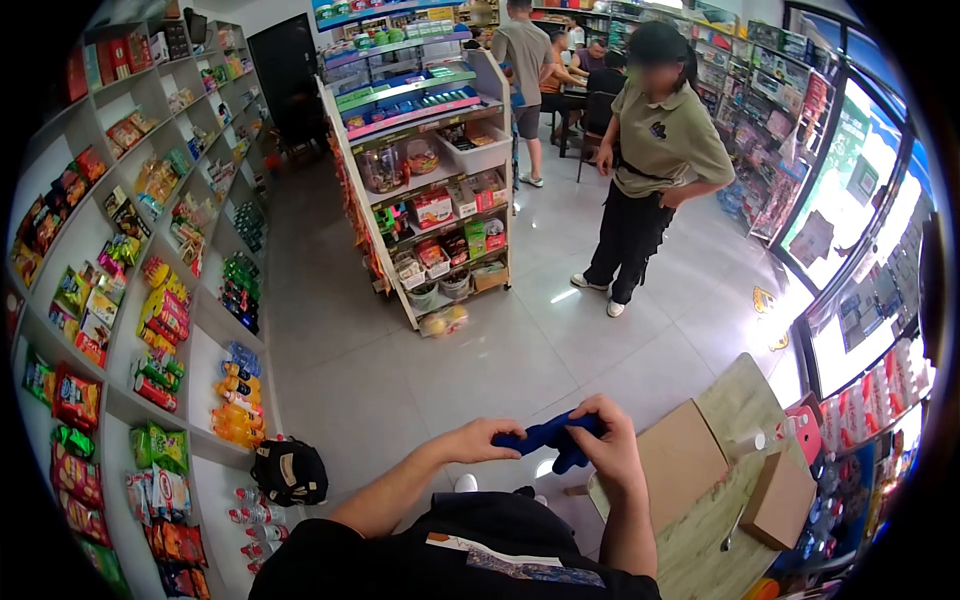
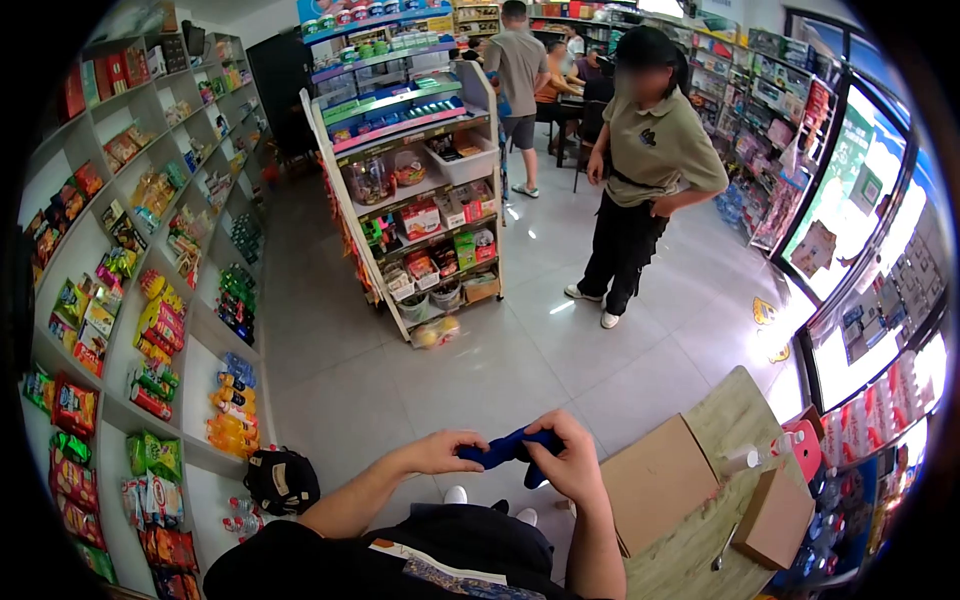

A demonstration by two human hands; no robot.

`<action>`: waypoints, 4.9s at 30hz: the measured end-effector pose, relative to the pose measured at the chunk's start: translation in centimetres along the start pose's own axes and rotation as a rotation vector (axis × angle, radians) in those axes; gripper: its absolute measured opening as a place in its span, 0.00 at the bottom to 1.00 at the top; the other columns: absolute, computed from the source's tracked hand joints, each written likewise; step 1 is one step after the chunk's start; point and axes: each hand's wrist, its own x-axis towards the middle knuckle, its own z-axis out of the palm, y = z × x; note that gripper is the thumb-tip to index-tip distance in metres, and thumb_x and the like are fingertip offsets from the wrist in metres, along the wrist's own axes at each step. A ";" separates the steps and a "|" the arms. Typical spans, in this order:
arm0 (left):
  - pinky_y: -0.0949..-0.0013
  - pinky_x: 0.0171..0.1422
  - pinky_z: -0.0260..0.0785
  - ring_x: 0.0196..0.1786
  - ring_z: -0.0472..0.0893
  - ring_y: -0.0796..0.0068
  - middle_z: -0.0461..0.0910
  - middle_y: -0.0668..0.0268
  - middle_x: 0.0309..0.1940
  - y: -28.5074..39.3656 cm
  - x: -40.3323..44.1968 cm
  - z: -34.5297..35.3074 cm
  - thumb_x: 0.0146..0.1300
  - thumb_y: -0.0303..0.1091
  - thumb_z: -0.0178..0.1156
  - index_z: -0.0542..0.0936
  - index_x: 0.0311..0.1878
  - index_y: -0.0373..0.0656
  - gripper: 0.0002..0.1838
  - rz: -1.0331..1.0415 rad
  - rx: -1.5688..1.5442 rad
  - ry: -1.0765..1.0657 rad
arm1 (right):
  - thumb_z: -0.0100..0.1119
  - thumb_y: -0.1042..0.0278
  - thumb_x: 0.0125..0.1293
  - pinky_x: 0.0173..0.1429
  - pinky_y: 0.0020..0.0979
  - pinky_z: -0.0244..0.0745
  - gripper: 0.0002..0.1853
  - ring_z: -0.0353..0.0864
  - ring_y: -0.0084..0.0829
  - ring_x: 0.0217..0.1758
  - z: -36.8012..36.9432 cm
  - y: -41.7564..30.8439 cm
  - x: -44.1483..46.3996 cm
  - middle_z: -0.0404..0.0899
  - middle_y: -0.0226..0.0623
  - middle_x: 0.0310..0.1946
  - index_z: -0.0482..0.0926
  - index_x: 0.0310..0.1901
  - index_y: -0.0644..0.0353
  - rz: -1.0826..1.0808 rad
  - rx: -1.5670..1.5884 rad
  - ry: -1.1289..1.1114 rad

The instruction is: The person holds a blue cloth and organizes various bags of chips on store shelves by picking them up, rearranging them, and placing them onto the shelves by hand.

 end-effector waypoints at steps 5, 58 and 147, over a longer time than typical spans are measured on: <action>0.72 0.48 0.67 0.41 0.70 0.77 0.72 0.68 0.35 -1.7 -0.5 -1.4 0.59 0.35 0.68 0.73 0.39 0.41 0.13 0.073 -0.065 -0.047 | 0.64 0.82 0.52 0.41 0.25 0.71 0.09 0.77 0.26 0.36 -0.8 1.2 0.1 0.77 0.33 0.31 0.78 0.35 0.62 -0.009 -0.019 0.003; 0.70 0.41 0.69 0.35 0.73 0.75 0.75 0.62 0.32 4.1 -13.0 2.5 0.64 0.36 0.59 0.71 0.42 0.37 0.12 -0.115 -0.060 1.343 | 0.45 0.43 0.72 0.68 0.44 0.63 0.30 0.72 0.36 0.63 18.1 18.1 1.5 0.72 0.40 0.61 0.66 0.64 0.62 0.927 0.587 -1.104; 0.80 0.26 0.51 0.24 0.60 0.92 0.63 0.80 0.21 0.4 -55.1 0.2 0.69 0.33 0.59 0.73 0.43 0.44 0.06 -0.495 -0.100 2.765 | 0.79 0.61 0.44 0.69 0.44 0.63 0.47 0.73 0.43 0.61 79.2 -3.7 -2.3 0.74 0.43 0.58 0.64 0.66 0.65 0.558 0.158 -2.377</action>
